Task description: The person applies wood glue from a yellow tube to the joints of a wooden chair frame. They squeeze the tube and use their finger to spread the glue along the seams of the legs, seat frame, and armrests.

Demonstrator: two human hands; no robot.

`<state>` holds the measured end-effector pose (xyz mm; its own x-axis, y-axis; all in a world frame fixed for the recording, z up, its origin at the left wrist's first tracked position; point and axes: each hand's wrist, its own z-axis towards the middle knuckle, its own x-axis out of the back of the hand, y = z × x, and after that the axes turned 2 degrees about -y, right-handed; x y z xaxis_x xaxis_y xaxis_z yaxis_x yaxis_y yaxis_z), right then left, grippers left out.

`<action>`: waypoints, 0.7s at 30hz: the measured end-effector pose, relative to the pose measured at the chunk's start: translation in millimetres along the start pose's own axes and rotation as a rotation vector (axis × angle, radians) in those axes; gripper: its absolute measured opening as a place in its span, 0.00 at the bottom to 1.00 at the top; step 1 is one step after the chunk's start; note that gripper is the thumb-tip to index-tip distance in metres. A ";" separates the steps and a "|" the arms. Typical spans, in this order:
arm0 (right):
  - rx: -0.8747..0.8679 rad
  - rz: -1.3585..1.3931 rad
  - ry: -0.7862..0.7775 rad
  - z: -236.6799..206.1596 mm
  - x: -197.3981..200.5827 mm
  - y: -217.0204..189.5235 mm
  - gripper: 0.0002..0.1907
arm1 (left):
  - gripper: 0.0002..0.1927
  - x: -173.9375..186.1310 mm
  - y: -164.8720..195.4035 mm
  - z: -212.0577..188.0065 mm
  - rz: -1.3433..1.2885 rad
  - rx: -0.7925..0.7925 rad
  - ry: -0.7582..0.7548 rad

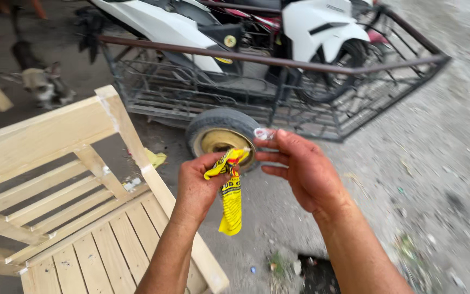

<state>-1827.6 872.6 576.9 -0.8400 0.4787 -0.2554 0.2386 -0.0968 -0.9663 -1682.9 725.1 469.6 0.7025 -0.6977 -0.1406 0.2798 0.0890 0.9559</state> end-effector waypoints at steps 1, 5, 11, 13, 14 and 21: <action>-0.029 -0.011 -0.024 23.6 2.7 0.9 0.22 | 0.20 3.2 -10.6 16.1 -0.016 0.013 0.044; -0.155 0.014 -0.173 116.7 7.8 17.5 0.24 | 0.22 18.8 -57.6 79.7 -0.082 0.037 0.212; -0.298 0.038 -0.368 251.6 2.7 35.3 0.25 | 0.24 37.8 -85.4 155.7 -0.181 0.070 0.499; -0.309 0.065 -0.410 277.7 -2.1 42.0 0.25 | 0.18 47.4 -76.5 170.4 -0.077 0.070 0.499; -0.326 0.081 -0.425 289.5 -4.5 46.9 0.25 | 0.17 49.5 -73.9 172.2 -0.029 0.081 0.505; -0.402 0.088 -0.690 392.6 -37.2 65.8 0.25 | 0.14 63.9 -66.0 220.8 0.173 0.088 0.802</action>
<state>-1972.0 505.8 510.0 -0.8903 -0.1757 -0.4201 0.3653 0.2753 -0.8893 -1800.9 517.7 454.5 0.9941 0.0435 -0.0991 0.0959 0.0696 0.9930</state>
